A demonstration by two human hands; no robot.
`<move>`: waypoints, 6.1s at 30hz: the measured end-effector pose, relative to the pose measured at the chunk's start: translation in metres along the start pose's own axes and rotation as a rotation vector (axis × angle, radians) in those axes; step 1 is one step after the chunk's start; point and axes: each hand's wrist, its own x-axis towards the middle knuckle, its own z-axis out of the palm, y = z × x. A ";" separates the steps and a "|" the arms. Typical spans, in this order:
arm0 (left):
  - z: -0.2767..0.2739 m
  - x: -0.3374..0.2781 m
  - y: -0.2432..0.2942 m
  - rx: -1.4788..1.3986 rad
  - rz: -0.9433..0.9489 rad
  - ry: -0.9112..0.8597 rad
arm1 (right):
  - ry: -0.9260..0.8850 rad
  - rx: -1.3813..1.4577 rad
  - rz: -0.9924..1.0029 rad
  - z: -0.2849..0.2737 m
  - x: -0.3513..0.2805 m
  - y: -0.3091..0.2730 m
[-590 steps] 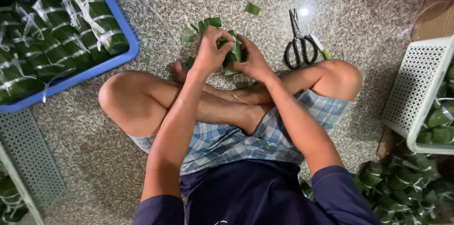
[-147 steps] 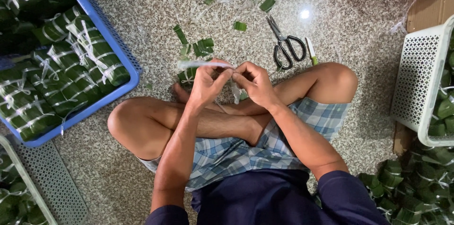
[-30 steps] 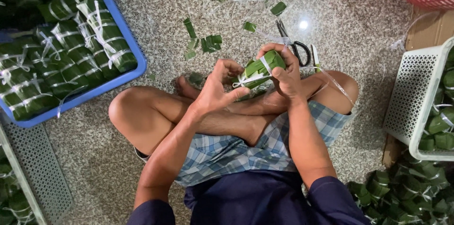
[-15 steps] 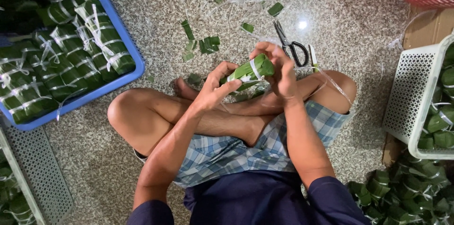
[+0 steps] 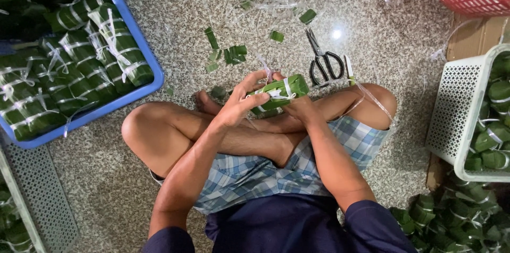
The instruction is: The person ties plastic strings around green leaf-wrapped food bundles while sitting on the floor, using shears to cut the string.
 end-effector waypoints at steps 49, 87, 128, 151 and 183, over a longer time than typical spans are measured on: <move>-0.010 -0.004 0.049 0.181 0.201 0.235 | -0.021 -0.242 0.010 -0.068 0.005 -0.188; 0.003 0.015 -0.012 0.296 0.223 0.288 | 0.188 0.360 0.298 -0.021 0.031 -0.067; -0.058 0.108 -0.142 0.038 -0.151 0.915 | 0.120 -0.401 0.305 0.074 0.002 0.043; -0.009 0.050 -0.074 0.291 0.061 0.345 | -0.026 0.160 0.612 0.021 0.031 0.021; -0.026 0.058 -0.097 0.408 0.115 0.351 | 0.011 -0.310 0.364 -0.016 0.026 -0.058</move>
